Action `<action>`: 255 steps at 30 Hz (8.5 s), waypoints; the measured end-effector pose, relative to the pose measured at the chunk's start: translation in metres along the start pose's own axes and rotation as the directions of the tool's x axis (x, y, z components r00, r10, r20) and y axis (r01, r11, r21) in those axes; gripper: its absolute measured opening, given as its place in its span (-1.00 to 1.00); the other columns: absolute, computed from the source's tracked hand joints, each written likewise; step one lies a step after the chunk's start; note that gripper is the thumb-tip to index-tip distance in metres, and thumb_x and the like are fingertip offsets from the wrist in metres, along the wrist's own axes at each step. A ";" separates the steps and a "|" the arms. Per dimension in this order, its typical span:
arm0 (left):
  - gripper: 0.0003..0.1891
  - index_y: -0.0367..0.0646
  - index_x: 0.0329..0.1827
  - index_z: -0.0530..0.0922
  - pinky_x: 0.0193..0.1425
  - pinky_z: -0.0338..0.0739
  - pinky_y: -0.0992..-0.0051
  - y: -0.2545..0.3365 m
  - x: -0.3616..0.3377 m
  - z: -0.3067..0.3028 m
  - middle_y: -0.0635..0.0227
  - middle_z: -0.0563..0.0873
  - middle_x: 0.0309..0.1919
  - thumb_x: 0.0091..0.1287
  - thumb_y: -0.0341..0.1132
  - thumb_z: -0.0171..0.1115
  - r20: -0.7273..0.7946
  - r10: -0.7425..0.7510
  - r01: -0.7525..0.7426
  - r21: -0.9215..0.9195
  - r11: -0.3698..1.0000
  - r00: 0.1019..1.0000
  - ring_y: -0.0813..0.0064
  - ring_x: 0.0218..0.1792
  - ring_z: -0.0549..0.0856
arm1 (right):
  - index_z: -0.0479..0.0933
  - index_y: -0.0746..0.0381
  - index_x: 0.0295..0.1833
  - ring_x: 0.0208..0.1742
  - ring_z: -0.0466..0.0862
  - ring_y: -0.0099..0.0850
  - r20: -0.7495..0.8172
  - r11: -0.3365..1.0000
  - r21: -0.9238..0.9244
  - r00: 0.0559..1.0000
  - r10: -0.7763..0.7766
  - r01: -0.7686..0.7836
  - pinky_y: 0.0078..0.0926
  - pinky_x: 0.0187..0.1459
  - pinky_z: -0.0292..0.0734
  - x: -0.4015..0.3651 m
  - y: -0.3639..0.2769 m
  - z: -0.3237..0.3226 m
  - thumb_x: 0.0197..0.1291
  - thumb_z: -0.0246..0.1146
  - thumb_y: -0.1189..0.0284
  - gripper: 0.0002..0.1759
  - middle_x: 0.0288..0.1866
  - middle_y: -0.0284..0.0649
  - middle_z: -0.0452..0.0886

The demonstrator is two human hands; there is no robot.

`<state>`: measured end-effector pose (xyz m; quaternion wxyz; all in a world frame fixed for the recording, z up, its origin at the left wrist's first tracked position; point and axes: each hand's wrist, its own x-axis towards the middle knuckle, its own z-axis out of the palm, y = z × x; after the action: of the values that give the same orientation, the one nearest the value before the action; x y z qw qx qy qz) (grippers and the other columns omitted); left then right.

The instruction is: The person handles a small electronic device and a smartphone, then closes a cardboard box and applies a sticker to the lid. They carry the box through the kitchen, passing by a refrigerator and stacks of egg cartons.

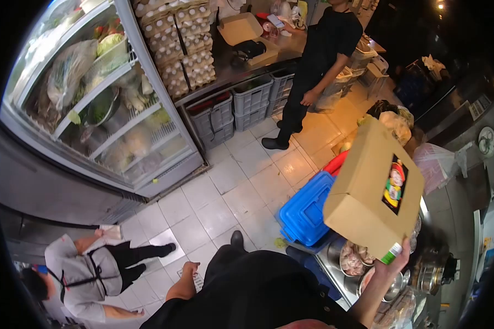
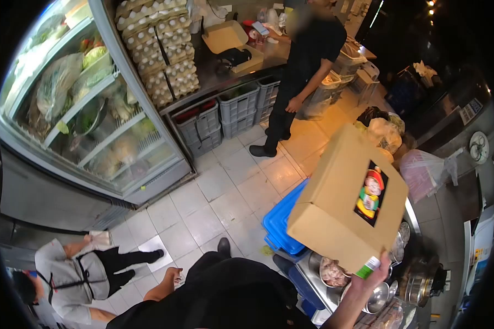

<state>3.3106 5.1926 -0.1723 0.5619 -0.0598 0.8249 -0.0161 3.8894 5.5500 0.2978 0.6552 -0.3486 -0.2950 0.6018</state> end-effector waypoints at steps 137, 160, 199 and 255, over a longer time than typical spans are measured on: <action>-0.31 -0.24 0.61 0.28 0.34 0.62 0.29 0.813 -0.421 -0.185 0.14 0.66 0.33 0.52 -0.17 0.32 -0.748 0.270 -0.606 -0.654 -0.452 0.606 0.32 0.26 0.71 | 0.38 0.27 0.50 0.28 0.65 -0.29 0.677 0.593 -0.613 0.039 0.734 -0.522 -0.34 0.34 0.51 0.741 0.475 0.513 0.43 0.16 0.45 -0.45 0.29 -0.16 0.61; -0.34 -0.29 0.54 0.32 0.35 0.61 0.31 0.750 -0.476 -0.147 0.11 0.66 0.28 0.51 -0.16 0.35 -0.747 0.029 -0.618 -0.570 -0.542 0.664 0.35 0.25 0.70 | 0.41 0.18 0.42 0.20 0.68 -0.33 0.654 0.591 -0.751 -0.213 0.726 -0.293 -0.28 0.23 0.58 0.685 0.441 0.567 0.53 0.09 0.28 -0.56 0.20 -0.22 0.62; -0.19 -0.28 0.66 0.19 0.30 0.64 0.31 0.691 -0.491 -0.106 0.03 0.63 0.33 0.47 -0.14 0.38 -0.665 -0.100 -0.572 -0.544 -0.614 0.740 0.30 0.24 0.71 | 0.37 0.23 0.46 0.24 0.68 -0.32 0.553 0.505 -0.833 -0.361 0.751 -0.225 -0.28 0.29 0.56 0.623 0.438 0.563 0.56 0.09 0.30 -0.54 0.26 -0.18 0.61; -0.30 -0.24 0.62 0.27 0.38 0.57 0.30 0.762 -0.507 -0.151 0.10 0.60 0.37 0.51 -0.13 0.27 -0.688 0.168 -0.581 -0.698 -0.418 0.706 0.31 0.32 0.65 | 0.38 0.23 0.52 0.38 0.58 -0.33 0.631 0.537 -0.700 -0.055 0.774 -0.471 -0.34 0.42 0.42 0.707 0.394 0.525 0.35 0.23 0.42 -0.38 0.35 -0.21 0.58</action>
<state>3.2920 6.0021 0.2810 0.1418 -0.1612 0.5408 0.8133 3.3080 6.3198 0.2608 -0.0487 -0.1225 -0.4865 0.8637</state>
